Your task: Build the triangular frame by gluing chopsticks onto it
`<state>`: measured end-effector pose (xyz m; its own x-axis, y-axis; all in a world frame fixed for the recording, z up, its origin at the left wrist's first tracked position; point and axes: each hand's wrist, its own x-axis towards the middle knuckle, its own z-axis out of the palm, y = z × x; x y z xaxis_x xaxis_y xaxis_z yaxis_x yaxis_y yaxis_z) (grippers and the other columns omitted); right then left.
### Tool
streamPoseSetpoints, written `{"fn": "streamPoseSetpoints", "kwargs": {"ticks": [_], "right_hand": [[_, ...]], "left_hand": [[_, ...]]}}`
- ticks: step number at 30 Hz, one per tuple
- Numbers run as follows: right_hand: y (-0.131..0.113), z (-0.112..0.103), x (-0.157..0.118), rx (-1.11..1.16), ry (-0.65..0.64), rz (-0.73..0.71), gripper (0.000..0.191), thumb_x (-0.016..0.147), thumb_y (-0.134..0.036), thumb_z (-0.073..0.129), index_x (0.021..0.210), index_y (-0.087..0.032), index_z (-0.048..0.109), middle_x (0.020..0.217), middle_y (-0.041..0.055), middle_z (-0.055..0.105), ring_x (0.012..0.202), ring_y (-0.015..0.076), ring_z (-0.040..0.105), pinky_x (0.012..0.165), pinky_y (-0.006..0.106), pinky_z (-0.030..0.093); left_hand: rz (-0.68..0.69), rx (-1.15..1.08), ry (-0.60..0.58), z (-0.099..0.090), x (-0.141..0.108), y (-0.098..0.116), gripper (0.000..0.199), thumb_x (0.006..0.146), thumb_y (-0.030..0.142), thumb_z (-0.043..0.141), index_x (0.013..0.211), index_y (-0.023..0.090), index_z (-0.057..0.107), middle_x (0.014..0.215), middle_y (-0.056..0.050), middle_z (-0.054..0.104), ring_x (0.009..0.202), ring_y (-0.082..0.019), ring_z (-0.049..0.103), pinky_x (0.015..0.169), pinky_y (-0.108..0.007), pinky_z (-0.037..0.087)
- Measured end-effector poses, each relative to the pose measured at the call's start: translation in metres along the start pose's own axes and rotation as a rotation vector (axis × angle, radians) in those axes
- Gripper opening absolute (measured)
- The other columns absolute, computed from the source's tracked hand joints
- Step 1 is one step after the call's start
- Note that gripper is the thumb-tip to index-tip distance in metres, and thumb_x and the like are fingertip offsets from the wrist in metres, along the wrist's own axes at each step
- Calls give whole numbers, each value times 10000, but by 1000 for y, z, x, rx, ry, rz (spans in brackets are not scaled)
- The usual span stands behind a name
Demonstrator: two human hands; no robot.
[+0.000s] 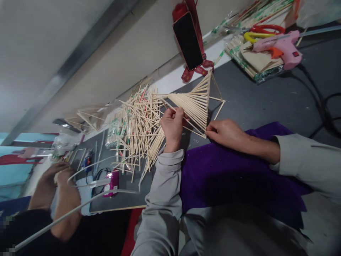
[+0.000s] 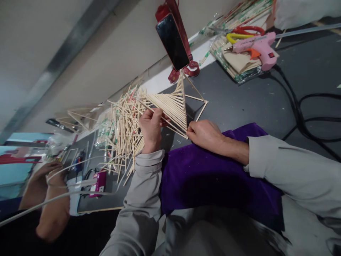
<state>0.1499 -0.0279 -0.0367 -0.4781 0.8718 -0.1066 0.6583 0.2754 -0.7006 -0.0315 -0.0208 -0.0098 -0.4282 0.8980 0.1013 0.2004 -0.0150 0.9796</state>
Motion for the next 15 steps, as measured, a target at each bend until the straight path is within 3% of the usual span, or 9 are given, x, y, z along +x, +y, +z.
{"fn": "streamPoseSetpoints", "kwargs": {"ticks": [15], "right_hand": [[-1,1,1,-43,16,31,213,855,-320,544,813,-182,701,765,61,731,692,187,634,603,276,334]], "left_hand": [[-1,-10,4,1,0,-2,171,799,329,639,727,183,586,569,23,618,469,-105,597,440,-207,455]]}}
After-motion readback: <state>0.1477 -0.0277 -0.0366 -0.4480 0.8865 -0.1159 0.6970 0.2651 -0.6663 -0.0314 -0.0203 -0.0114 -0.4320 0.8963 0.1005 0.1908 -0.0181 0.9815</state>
